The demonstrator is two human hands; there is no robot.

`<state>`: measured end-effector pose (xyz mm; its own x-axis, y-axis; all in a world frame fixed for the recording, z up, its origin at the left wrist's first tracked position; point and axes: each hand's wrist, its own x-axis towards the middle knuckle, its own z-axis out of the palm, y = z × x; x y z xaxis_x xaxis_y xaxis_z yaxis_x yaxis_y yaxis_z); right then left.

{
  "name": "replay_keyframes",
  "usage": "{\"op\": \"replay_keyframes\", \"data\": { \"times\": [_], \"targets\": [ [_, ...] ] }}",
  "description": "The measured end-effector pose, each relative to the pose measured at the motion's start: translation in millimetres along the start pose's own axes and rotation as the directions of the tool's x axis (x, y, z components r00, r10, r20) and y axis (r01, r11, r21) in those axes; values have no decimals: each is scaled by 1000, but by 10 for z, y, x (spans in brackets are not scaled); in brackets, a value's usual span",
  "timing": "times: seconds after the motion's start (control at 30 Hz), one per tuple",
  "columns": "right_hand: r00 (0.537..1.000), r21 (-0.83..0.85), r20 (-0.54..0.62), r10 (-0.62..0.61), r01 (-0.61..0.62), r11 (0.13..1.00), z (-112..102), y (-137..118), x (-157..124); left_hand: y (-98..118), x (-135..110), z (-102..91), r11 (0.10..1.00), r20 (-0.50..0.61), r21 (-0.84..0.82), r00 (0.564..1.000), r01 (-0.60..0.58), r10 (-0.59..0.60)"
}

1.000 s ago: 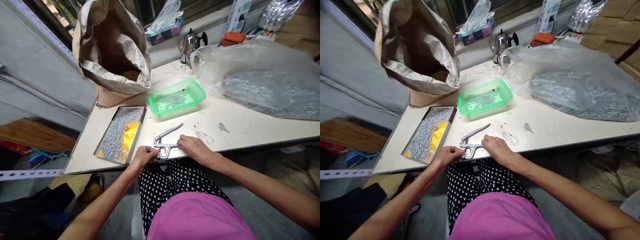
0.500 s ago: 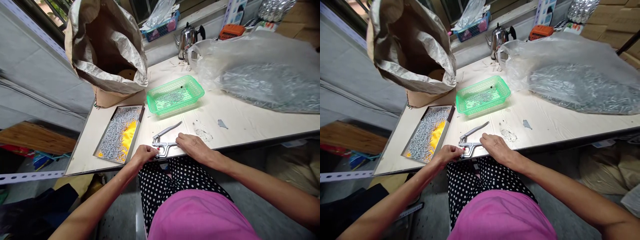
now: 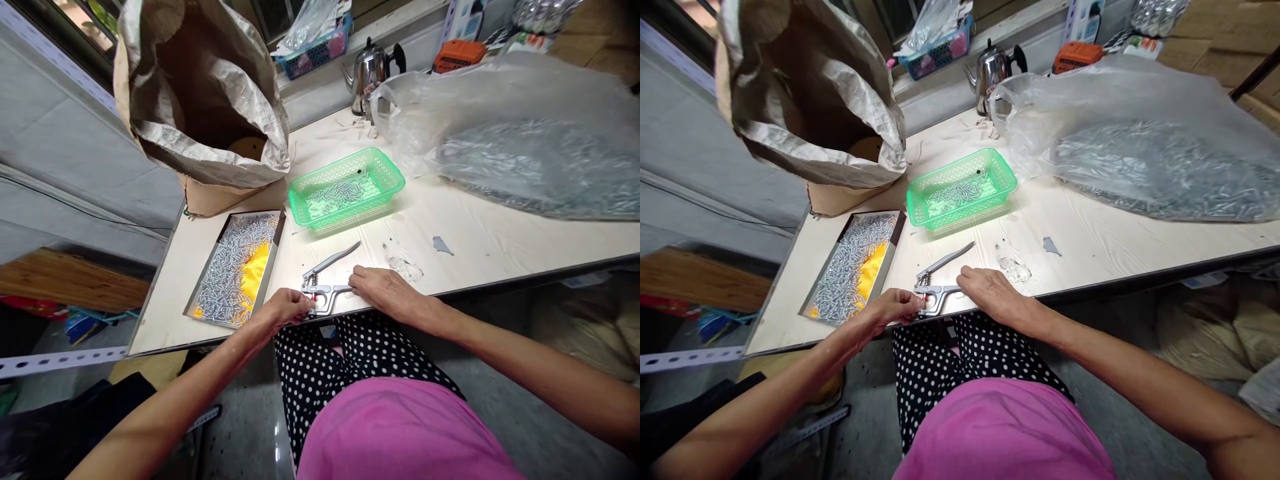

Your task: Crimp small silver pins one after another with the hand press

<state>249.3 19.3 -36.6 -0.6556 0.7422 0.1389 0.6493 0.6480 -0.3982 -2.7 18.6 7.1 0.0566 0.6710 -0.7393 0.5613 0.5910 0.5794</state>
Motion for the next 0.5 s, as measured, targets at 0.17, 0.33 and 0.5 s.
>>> {"op": "replay_keyframes", "data": {
  "times": [0.17,0.33,0.5],
  "targets": [
    [1000,-60,24,14,-13,998,-153,81,247,-11,-2,3,1000,-2,-23,1000,10,-10],
    [1000,-210,-18,5,-8,978,0,267,645,-27,9,9,1000,-8,-12,1000,3,-3],
    [999,-239,34,-14,21,971,-7,324,884,-29,13,20,1000,-24,17,1000,15,-14]
  ]
}}
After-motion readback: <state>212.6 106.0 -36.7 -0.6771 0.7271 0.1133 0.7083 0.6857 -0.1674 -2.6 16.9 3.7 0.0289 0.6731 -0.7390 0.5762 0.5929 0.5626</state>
